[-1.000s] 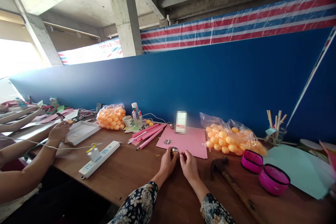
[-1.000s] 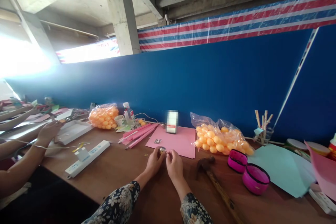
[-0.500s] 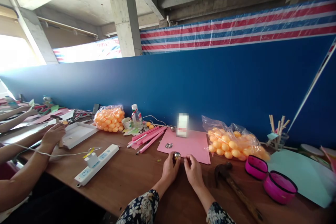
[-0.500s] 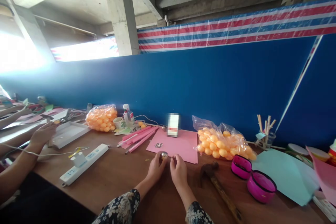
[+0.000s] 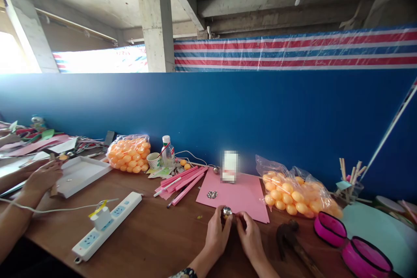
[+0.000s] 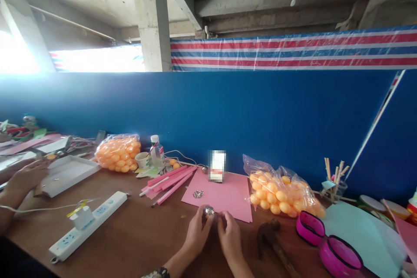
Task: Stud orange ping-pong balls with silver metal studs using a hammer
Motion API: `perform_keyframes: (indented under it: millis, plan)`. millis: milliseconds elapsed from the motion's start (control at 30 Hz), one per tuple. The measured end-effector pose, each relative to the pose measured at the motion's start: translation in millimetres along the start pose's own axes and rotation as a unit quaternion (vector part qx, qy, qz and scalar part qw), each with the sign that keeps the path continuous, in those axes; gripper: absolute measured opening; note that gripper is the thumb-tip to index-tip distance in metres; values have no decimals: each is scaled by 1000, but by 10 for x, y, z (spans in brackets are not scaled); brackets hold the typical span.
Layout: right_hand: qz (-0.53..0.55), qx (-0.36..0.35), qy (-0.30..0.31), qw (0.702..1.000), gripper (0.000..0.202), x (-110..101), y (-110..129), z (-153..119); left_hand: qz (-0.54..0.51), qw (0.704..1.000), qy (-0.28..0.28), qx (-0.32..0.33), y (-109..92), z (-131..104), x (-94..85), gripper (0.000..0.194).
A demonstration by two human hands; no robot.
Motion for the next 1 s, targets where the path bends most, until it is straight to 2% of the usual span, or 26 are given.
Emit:
perform_keyframes:
  millis: [233, 700, 1000]
  plan:
    - [-4, 16, 11, 1000, 16, 7, -42, 6, -15, 1000, -5, 4, -14, -1, -13, 23]
    - [-23, -3, -39, 999, 19, -69, -1, -4, 43, 999, -15, 5, -24, 40, -32, 24]
    - [-32, -7, -40, 999, 19, -56, -1, -14, 17, 1000, -17, 7, -53, 1, -60, 26]
Point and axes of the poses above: each hand's wrist, its own z-axis towards the middle knuckle, its own x-axis out of the palm, y = z × x, the point moved 7 cm from there along z, towards the middle knuckle, and after that the axes turned 11 degrees about x, right-handed, at the moved point
